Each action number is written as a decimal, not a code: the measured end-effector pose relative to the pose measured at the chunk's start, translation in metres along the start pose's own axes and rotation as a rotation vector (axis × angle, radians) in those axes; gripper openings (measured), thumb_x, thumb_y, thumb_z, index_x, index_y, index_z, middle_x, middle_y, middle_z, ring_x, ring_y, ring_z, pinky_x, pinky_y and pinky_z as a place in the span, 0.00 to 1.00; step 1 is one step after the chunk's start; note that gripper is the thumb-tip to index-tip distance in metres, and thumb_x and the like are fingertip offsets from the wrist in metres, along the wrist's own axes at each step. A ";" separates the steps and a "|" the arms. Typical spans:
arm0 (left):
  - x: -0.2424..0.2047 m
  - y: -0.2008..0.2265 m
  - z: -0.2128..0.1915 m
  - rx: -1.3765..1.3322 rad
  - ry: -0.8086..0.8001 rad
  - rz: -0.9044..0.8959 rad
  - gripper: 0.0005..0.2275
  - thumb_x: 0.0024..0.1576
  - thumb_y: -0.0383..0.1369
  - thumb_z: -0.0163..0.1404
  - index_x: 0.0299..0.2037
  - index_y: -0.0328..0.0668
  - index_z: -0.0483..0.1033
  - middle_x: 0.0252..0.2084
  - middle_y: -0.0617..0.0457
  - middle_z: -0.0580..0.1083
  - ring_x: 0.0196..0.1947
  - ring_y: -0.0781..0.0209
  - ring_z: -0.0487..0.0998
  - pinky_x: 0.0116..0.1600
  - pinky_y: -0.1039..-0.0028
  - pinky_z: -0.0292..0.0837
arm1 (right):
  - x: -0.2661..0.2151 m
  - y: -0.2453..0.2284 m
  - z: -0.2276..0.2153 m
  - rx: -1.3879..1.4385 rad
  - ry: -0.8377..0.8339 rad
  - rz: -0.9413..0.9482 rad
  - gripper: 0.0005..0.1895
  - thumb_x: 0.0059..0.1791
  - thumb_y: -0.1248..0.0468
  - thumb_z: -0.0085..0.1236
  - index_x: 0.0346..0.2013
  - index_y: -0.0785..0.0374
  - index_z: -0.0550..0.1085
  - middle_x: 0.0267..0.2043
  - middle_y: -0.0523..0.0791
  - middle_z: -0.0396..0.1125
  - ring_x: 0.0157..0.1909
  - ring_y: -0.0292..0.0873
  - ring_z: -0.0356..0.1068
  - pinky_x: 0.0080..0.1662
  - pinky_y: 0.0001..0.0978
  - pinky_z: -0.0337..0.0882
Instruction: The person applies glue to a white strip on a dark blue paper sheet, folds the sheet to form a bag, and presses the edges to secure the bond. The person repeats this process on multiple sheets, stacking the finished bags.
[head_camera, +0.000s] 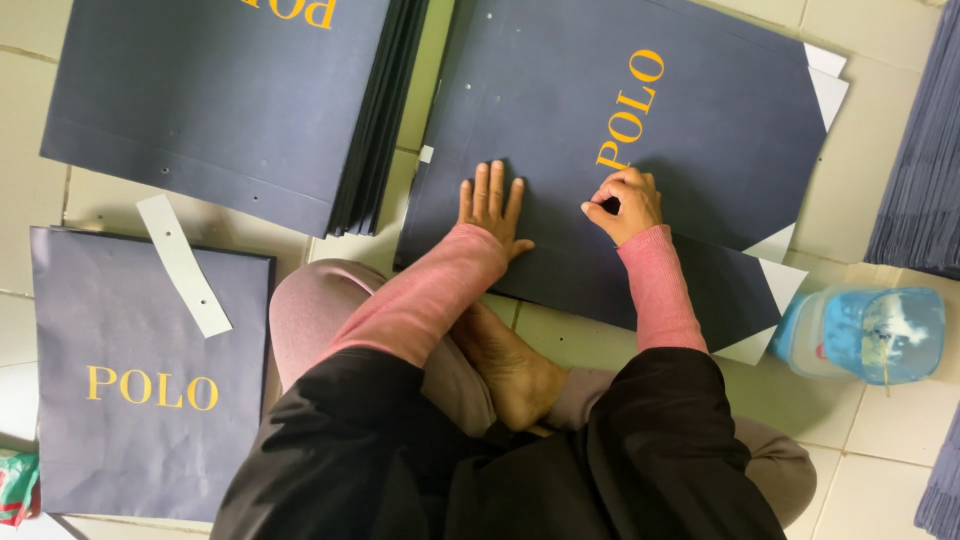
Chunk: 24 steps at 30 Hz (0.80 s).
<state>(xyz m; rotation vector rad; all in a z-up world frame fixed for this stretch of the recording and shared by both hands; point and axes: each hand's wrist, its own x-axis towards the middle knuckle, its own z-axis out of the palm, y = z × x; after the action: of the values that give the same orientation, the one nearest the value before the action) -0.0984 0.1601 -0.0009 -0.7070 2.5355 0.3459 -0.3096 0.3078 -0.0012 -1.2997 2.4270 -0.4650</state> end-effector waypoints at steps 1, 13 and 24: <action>-0.002 0.010 -0.004 0.000 -0.003 0.005 0.45 0.59 0.64 0.45 0.79 0.52 0.36 0.79 0.35 0.29 0.77 0.32 0.24 0.77 0.43 0.24 | 0.000 0.001 0.001 0.000 -0.001 0.006 0.08 0.46 0.53 0.67 0.28 0.47 0.76 0.48 0.32 0.63 0.59 0.42 0.61 0.56 0.42 0.63; -0.019 0.044 -0.033 0.037 -0.071 0.061 0.41 0.64 0.62 0.36 0.79 0.54 0.28 0.79 0.40 0.24 0.76 0.32 0.20 0.74 0.34 0.21 | -0.021 0.079 -0.015 0.123 0.095 -0.180 0.08 0.46 0.56 0.71 0.33 0.51 0.79 0.44 0.40 0.69 0.52 0.47 0.66 0.54 0.40 0.69; -0.021 0.049 -0.044 0.043 -0.154 0.064 0.37 0.64 0.61 0.34 0.78 0.68 0.26 0.79 0.40 0.23 0.75 0.30 0.18 0.72 0.31 0.20 | -0.067 0.132 -0.045 0.064 0.060 0.077 0.09 0.48 0.52 0.67 0.35 0.50 0.78 0.47 0.37 0.67 0.54 0.43 0.63 0.57 0.36 0.66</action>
<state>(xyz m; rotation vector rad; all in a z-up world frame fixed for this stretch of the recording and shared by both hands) -0.1259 0.1937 0.0529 -0.5616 2.4162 0.3521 -0.3913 0.4387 -0.0097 -1.1777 2.4799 -0.5635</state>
